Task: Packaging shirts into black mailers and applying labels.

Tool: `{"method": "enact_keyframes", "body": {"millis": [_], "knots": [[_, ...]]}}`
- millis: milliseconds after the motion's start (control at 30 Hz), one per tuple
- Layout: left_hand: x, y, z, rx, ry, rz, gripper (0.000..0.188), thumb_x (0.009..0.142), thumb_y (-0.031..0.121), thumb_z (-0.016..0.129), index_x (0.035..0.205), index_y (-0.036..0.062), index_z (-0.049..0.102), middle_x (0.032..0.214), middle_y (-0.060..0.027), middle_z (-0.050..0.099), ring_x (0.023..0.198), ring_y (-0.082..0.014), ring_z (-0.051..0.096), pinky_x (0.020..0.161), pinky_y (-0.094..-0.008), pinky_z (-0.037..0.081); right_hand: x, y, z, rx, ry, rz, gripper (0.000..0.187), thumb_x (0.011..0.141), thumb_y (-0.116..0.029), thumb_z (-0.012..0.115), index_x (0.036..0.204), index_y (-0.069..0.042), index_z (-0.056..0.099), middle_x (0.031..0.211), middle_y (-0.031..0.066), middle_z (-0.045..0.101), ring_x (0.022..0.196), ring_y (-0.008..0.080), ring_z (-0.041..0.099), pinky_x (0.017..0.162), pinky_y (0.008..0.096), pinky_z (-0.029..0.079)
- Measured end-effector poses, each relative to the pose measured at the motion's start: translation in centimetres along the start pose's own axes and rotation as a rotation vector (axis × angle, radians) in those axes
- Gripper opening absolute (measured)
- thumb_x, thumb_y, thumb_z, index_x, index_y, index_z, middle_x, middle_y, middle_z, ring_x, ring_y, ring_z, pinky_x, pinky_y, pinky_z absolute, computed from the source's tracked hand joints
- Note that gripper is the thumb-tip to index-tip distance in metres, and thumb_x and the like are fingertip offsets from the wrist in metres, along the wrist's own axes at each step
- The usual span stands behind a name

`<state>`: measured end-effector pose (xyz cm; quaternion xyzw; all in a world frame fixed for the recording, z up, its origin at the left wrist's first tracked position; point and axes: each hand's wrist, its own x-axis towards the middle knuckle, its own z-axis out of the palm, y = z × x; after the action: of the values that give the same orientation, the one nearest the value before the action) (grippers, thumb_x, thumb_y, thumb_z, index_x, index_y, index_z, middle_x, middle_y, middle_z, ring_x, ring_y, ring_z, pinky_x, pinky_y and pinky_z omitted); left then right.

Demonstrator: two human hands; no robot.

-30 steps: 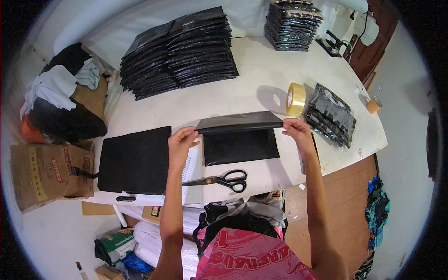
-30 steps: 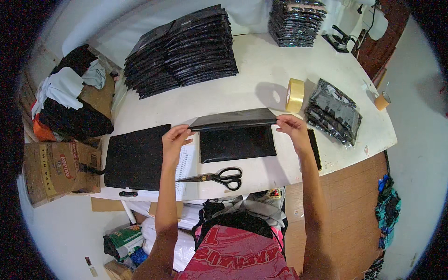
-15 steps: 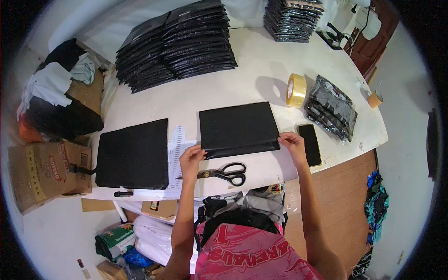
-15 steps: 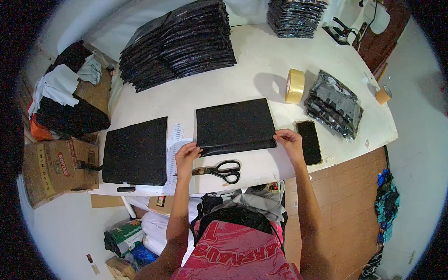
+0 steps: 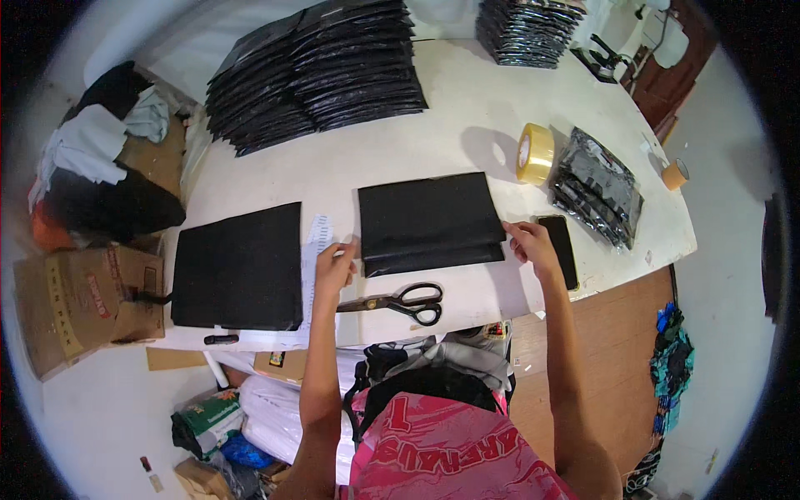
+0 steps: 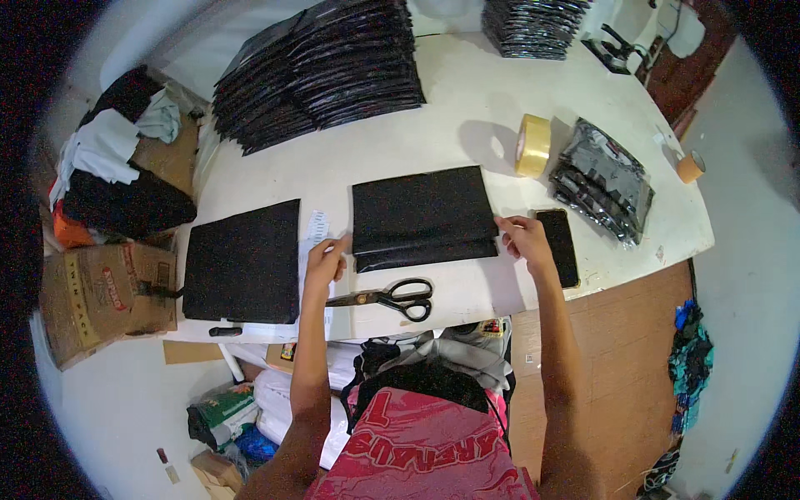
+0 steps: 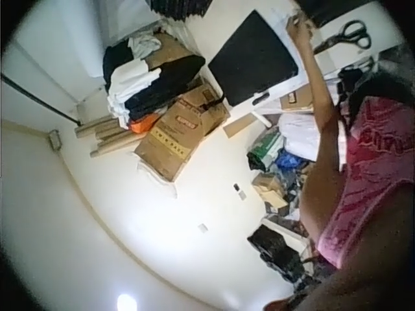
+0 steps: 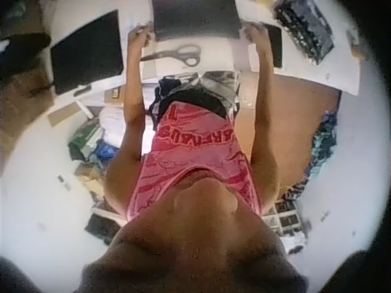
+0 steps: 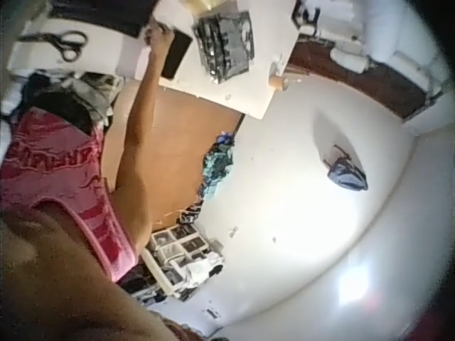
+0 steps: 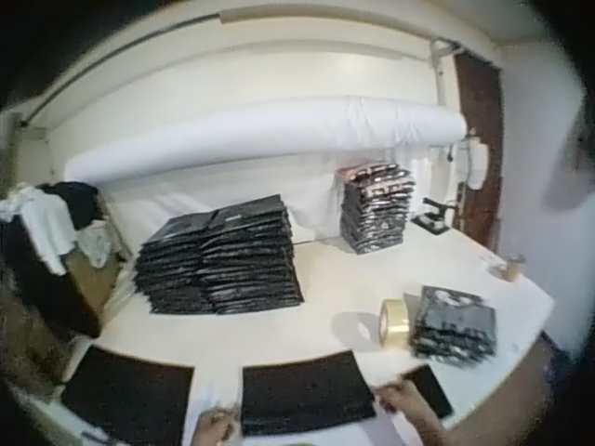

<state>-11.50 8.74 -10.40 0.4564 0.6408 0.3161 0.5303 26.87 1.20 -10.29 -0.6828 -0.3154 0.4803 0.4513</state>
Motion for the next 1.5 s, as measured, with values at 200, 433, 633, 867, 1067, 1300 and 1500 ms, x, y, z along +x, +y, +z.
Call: {"method": "enact_keyframes", "body": {"millis": [200,433,633,867,1067,1300,1500], "knots": [[0.4,0.6,0.3,-0.046,-0.211,-0.062,0.025,0.091,0.028,0.066,0.090,0.0035,0.062,0.058,-0.0055,0.059,0.040,-0.0096,0.047,0.037,-0.0251,0.033,1.4,0.5,-0.4,0.027,-0.103,-0.004,0.028,0.085,-0.031,0.072,0.079,-0.005,0.065,0.058,-0.0003,0.055,0.042,0.0074,0.046,0.037,0.0224,0.030],[0.2,0.1,0.5,-0.059,-0.231,-0.103,0.022,0.091,0.025,0.065,0.092,0.0025,0.063,0.072,-0.0098,0.067,0.052,-0.0130,0.061,0.046,-0.0239,0.045,0.0,-0.4,0.3,0.114,-0.099,0.099,0.026,0.086,-0.031,0.069,0.090,-0.005,0.068,0.081,0.0084,0.070,0.067,0.0141,0.066,0.058,0.0254,0.048],[-0.3,0.7,1.0,-0.241,-0.102,0.099,0.022,0.090,0.018,0.068,0.095,-0.0029,0.065,0.083,-0.0121,0.069,0.072,-0.0181,0.069,0.061,-0.0263,0.053,0.1,-0.8,0.2,0.204,-0.096,-0.006,0.023,0.087,-0.026,0.069,0.091,-0.003,0.068,0.085,0.0105,0.071,0.078,0.0179,0.070,0.069,0.0266,0.053],[-0.5,0.0,1.7,-0.372,-0.031,0.170,0.017,0.087,0.011,0.070,0.093,-0.0047,0.065,0.082,-0.0117,0.068,0.074,-0.0190,0.070,0.065,-0.0262,0.056,0.3,-0.2,0.5,0.246,-0.031,-0.167,0.021,0.086,-0.021,0.071,0.090,0.000,0.071,0.082,0.0085,0.070,0.077,0.0160,0.069,0.069,0.0259,0.054],[-0.7,-2.8,2.1,-0.373,-0.026,0.087,0.019,0.086,0.013,0.071,0.091,-0.0035,0.065,0.081,-0.0111,0.067,0.074,-0.0188,0.069,0.065,-0.0263,0.056,-0.3,2.5,1.2,0.195,-0.015,-0.138,0.014,0.087,-0.014,0.069,0.090,0.000,0.071,0.082,0.0075,0.070,0.074,0.0143,0.068,0.067,0.0236,0.054],[-0.7,-2.7,1.8,-0.248,-0.033,0.040,0.018,0.087,0.016,0.070,0.092,-0.0014,0.066,0.080,-0.0095,0.068,0.066,-0.0150,0.065,0.057,-0.0242,0.051,-0.7,2.5,1.3,0.178,0.008,-0.109,0.010,0.085,-0.008,0.071,0.089,0.000,0.069,0.081,0.0066,0.069,0.073,0.0128,0.068,0.063,0.0226,0.053],[-0.7,-3.4,1.5,-0.192,-0.031,0.080,0.020,0.088,0.016,0.069,0.094,-0.0032,0.066,0.080,-0.0101,0.068,0.061,-0.0122,0.062,0.051,-0.0240,0.047,-0.9,2.5,1.2,0.117,0.019,-0.102,0.009,0.084,-0.008,0.072,0.086,-0.001,0.068,0.080,0.0049,0.070,0.070,0.0111,0.067,0.059,0.0209,0.051]]}}
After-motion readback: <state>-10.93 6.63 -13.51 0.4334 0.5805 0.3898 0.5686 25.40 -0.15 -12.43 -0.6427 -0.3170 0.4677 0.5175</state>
